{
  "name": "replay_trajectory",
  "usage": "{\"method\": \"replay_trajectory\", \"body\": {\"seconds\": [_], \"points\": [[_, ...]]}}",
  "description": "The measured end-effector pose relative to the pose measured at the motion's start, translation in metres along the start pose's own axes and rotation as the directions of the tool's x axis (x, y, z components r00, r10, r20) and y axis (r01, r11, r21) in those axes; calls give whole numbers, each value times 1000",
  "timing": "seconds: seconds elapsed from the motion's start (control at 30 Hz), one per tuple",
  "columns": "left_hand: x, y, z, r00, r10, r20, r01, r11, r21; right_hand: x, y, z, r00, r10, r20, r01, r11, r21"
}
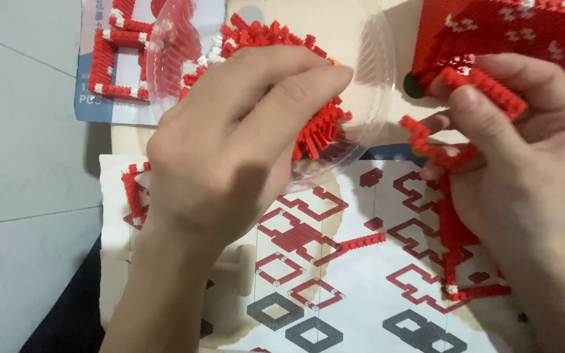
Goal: The person assembles red and white plastic bricks into small structures by hand, following a printed instruction sheet. They pick individual bricks from a clear bowl and attach them to partially built frames, occasionally placing completed sections on the table.
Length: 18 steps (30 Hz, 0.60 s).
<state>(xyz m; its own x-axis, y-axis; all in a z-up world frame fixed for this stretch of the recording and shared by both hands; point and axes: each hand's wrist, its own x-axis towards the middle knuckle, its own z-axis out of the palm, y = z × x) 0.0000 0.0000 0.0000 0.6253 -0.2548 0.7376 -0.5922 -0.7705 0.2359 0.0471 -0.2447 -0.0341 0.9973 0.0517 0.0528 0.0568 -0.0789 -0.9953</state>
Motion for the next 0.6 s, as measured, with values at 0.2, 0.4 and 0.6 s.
{"method": "replay_trajectory", "body": {"seconds": [0.2, 0.4, 0.6], "points": [[18, 19, -13, 985, -168, -34, 151, 942, -301, -11, -7, 7, 981, -150, 122, 143, 988, 59], [21, 37, -8, 942, -301, 146, 319, 674, -666, -17, -8, -2, 923, -329, 200, 350, 934, -76], [21, 43, -10, 834, -452, 315, 531, 508, -678, -24, -8, -3, 905, -388, 174, 409, 906, -109]]}}
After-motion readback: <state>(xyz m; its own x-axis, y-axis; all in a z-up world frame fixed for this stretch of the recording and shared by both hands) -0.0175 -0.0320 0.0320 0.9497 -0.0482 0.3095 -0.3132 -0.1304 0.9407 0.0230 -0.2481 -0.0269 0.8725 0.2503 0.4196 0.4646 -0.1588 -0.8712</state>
